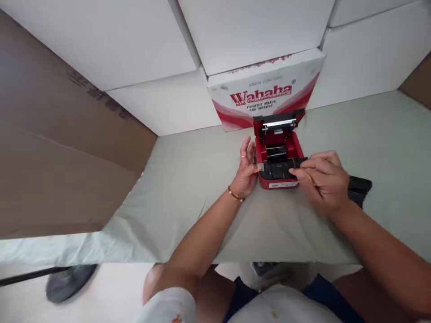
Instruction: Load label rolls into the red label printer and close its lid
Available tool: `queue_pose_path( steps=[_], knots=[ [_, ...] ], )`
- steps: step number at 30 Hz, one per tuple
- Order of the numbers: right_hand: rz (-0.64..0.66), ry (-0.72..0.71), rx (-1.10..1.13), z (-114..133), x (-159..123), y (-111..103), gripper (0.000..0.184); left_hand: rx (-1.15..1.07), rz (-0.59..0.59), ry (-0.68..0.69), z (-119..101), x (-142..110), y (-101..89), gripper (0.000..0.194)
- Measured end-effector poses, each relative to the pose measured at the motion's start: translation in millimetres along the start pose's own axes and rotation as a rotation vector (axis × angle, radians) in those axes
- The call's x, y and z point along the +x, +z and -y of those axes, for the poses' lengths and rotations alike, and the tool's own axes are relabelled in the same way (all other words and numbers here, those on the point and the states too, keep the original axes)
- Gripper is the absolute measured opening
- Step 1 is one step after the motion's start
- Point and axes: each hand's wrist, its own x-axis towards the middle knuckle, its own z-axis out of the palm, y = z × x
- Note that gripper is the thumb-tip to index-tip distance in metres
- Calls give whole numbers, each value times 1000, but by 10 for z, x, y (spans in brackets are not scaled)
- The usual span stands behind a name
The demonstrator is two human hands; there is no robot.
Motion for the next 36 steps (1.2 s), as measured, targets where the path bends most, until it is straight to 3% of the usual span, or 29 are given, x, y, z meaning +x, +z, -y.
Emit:
queue_pose_path(
  steps=[4, 7, 11, 14, 19, 31, 36],
  knots=[
    [174, 281, 138, -21, 336, -155, 36, -22, 18, 12, 3, -15, 44, 92],
    [451, 487, 23, -113, 674, -139, 38, -79, -53, 7, 13, 6, 60, 74],
    [972, 380, -391, -240, 1051, 149, 25, -85, -195, -39, 32, 48, 57, 52],
    [1164, 389, -541, -247, 1188, 409, 30, -76, -218, -23, 45, 60, 57, 48],
    [1198, 494, -612, -143, 1229, 585, 40, -62, -202, 13, 73, 64, 69, 51],
    [1241, 533, -597, -168, 1200, 620, 37, 8, -186, 8, 88, 77, 78, 53],
    [1249, 544, -584, -136, 1203, 521, 38, 21, -202, 3, 100, 89, 82, 51]
  ],
)
